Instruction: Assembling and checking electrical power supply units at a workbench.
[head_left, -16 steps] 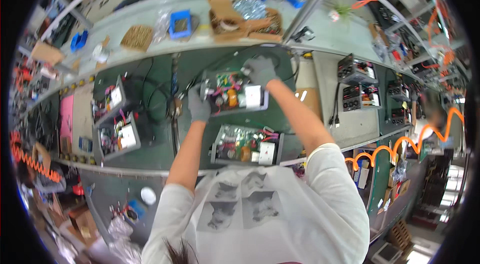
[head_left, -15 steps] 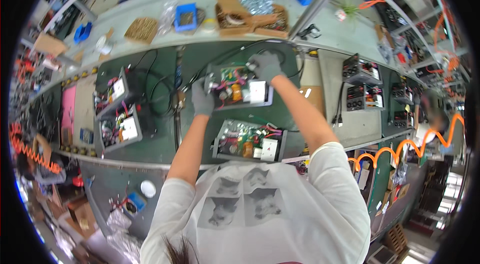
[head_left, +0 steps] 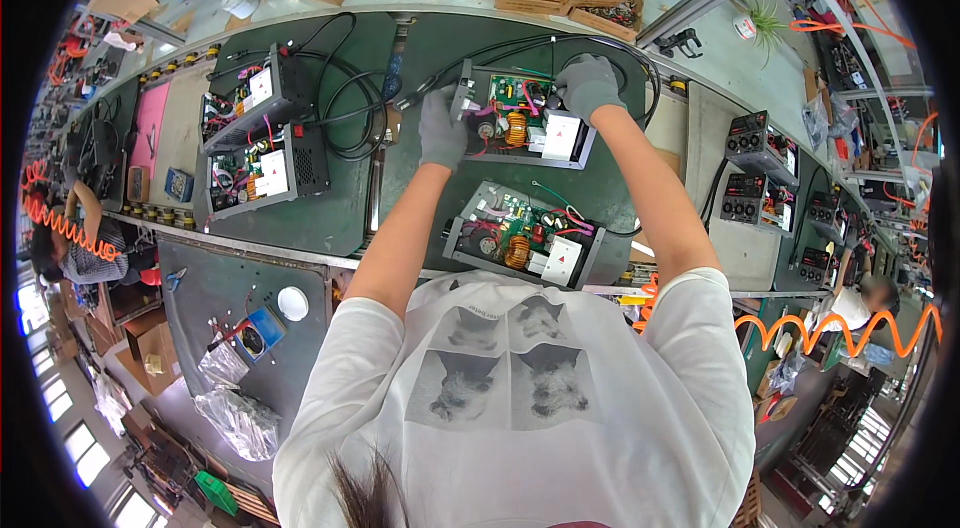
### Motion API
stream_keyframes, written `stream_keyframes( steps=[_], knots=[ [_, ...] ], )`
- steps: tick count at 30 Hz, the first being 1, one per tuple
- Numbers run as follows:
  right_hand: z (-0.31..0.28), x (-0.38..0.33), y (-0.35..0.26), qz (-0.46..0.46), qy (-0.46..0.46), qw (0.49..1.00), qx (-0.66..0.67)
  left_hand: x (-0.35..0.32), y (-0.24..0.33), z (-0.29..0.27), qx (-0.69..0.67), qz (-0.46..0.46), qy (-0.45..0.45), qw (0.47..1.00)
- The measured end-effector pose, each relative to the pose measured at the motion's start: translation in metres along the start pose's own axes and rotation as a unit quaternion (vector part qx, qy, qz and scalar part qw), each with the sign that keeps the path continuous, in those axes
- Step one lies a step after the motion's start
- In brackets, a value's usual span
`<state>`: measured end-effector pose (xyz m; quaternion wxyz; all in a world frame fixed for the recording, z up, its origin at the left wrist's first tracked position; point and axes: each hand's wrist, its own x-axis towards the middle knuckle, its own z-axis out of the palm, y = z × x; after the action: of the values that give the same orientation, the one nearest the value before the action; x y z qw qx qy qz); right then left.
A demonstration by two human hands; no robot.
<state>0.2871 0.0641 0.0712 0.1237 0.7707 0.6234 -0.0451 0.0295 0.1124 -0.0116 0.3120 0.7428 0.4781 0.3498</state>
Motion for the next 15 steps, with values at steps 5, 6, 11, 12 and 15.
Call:
stream_keyframes(
  steps=[5,6,11,12,15],
  knots=[
    [-0.014,-0.004,-0.005,0.041,-0.04,0.996,0.066,0.001,-0.002,-0.001,-0.007,-0.006,0.007,1.0],
    [-0.013,-0.003,-0.004,0.04,-0.042,0.996,0.065,0.0,-0.002,-0.001,-0.008,-0.003,0.01,1.0],
    [-0.012,0.0,0.007,0.027,-0.091,0.987,0.128,0.0,0.001,-0.002,-0.016,-0.003,0.004,1.0],
    [-0.012,-0.001,0.007,0.027,-0.092,0.987,0.127,-0.001,0.001,-0.002,-0.014,0.005,0.005,1.0],
    [-0.016,-0.002,-0.002,0.03,-0.074,0.993,0.088,-0.001,-0.002,-0.002,-0.014,0.007,0.013,1.0]
  ],
)
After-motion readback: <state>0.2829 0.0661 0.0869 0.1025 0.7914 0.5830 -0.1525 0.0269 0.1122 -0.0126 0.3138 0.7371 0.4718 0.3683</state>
